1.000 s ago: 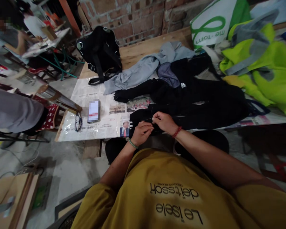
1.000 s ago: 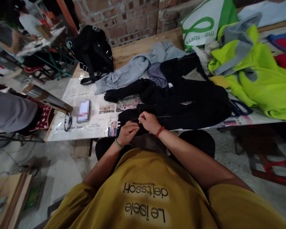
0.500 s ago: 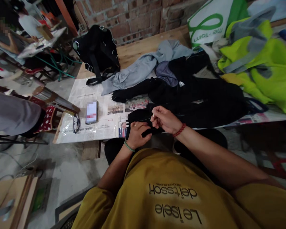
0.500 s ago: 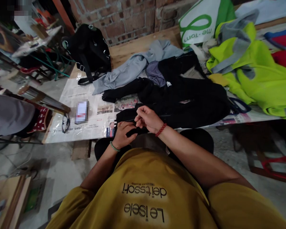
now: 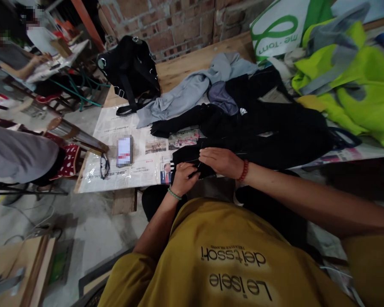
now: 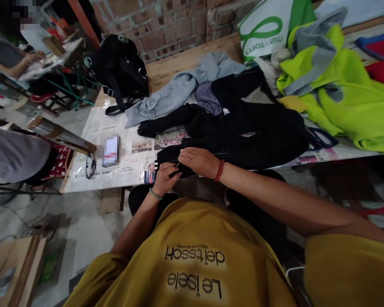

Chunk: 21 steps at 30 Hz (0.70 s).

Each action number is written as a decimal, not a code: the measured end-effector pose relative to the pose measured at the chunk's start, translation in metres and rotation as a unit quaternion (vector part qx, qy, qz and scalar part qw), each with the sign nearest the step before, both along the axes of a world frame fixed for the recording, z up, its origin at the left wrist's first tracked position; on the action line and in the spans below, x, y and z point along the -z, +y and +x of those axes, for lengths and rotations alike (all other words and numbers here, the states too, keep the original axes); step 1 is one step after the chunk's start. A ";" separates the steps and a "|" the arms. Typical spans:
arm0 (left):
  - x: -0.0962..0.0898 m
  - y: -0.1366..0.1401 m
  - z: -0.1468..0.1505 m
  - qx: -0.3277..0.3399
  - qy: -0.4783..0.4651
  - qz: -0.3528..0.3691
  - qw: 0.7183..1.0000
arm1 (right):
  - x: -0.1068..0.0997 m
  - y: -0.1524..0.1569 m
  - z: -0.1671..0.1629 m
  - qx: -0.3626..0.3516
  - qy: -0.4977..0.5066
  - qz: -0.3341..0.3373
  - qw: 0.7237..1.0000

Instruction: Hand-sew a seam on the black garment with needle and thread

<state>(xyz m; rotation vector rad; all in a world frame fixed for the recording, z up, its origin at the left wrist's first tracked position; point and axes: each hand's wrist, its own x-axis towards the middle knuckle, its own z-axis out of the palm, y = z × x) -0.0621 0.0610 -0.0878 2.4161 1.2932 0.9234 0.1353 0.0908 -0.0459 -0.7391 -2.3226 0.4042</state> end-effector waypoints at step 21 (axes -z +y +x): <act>0.004 0.001 0.000 0.000 -0.006 -0.008 1.000 | -0.024 0.052 0.057 0.155 -0.016 0.082 0.984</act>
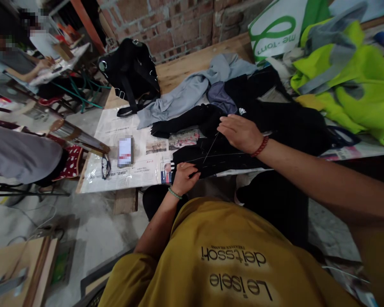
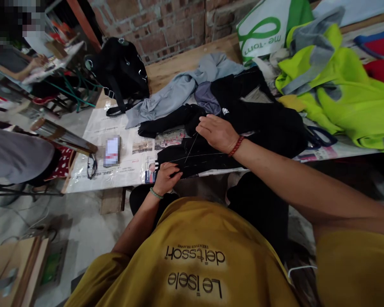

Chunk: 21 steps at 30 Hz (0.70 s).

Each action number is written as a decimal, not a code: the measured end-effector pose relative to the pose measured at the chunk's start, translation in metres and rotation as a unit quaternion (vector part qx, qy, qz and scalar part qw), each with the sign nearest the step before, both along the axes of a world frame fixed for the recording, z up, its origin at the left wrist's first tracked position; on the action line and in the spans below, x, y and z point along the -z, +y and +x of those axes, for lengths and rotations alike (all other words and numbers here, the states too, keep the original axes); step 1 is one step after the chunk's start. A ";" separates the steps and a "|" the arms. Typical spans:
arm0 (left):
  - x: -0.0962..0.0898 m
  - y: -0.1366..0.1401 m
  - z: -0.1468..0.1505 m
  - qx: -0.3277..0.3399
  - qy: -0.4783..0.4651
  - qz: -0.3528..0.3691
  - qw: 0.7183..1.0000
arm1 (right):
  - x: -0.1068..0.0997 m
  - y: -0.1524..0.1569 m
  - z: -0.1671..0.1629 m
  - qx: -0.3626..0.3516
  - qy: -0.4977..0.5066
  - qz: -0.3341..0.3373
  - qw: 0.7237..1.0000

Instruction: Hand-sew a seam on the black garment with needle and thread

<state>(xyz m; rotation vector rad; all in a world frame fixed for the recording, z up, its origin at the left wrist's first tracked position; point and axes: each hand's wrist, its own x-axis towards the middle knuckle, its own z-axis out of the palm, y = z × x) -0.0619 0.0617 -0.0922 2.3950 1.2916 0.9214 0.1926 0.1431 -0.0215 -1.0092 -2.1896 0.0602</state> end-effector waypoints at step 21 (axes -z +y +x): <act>-0.007 0.001 0.000 0.014 -0.001 -0.022 1.000 | 0.059 -0.058 -0.012 0.096 0.100 -0.155 0.978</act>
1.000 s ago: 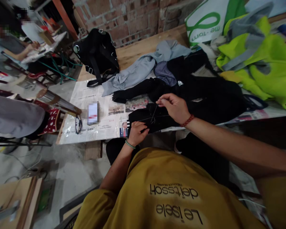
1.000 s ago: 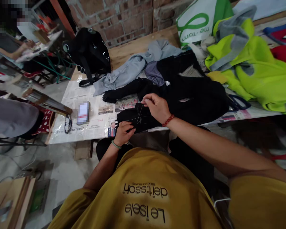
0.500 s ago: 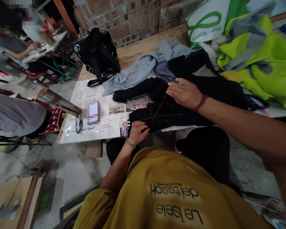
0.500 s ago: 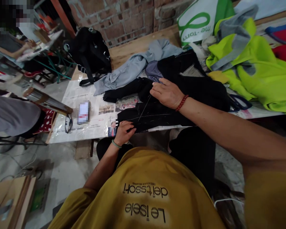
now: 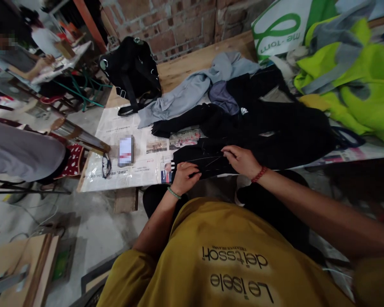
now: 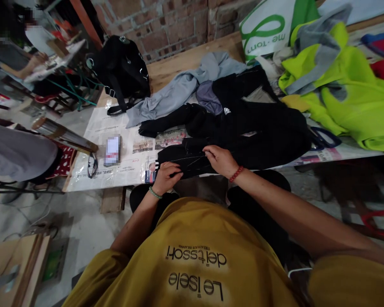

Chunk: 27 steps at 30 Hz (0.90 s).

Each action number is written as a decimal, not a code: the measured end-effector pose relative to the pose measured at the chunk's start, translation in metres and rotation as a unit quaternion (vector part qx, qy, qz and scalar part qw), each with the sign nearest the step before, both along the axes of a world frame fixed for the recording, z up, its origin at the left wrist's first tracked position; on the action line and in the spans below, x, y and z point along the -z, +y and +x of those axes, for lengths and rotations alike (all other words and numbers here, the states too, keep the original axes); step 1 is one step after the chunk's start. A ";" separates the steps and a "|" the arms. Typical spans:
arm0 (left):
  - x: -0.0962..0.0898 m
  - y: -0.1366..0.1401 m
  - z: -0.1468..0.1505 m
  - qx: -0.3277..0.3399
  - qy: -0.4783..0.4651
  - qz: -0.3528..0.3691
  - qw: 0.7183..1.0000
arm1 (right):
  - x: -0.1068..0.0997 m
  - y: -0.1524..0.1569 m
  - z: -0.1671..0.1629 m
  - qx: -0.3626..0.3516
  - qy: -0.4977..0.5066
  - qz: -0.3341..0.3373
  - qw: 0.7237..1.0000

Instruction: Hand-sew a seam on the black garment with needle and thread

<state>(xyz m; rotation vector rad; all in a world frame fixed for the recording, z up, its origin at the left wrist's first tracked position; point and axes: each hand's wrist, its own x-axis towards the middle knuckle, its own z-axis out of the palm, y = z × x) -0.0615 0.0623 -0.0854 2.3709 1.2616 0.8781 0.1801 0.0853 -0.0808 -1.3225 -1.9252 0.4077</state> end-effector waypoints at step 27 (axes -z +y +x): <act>-0.023 -0.032 -0.024 -0.108 0.044 0.086 0.989 | 0.014 0.008 0.026 0.058 -0.049 0.060 0.995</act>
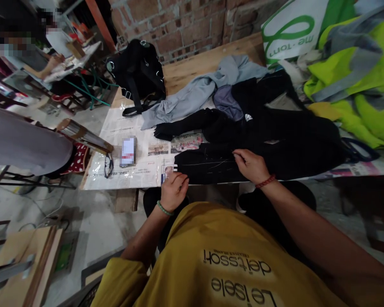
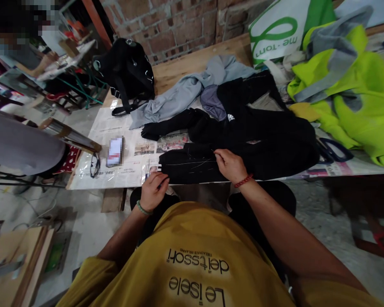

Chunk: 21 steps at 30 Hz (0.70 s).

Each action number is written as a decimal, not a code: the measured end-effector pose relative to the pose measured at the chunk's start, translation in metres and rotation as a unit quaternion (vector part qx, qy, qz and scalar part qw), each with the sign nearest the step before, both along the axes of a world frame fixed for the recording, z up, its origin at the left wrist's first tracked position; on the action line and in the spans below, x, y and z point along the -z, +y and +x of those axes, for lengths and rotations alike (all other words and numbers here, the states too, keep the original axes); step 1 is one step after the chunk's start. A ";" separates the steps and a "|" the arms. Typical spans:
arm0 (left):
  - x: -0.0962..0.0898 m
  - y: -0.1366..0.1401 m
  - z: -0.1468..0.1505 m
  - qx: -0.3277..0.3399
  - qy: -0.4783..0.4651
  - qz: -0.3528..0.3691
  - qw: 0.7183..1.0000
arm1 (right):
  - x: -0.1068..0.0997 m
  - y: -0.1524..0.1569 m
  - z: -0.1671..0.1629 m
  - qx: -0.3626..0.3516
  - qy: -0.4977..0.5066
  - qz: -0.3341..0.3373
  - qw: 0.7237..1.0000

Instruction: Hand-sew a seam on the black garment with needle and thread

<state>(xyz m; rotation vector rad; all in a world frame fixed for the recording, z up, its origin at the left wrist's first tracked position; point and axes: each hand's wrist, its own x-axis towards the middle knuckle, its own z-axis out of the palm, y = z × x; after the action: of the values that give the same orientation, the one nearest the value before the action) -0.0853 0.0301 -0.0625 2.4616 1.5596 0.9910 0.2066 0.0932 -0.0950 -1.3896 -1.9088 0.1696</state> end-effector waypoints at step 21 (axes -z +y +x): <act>0.005 -0.024 -0.036 -0.067 0.119 -0.029 0.990 | 0.001 0.001 0.001 -0.010 -0.016 0.002 1.000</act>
<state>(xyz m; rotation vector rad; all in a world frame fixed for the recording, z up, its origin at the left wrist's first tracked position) -0.1217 0.0065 -0.0675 2.5403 1.8178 0.6735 0.2072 0.0939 -0.0965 -1.3792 -1.9484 0.1526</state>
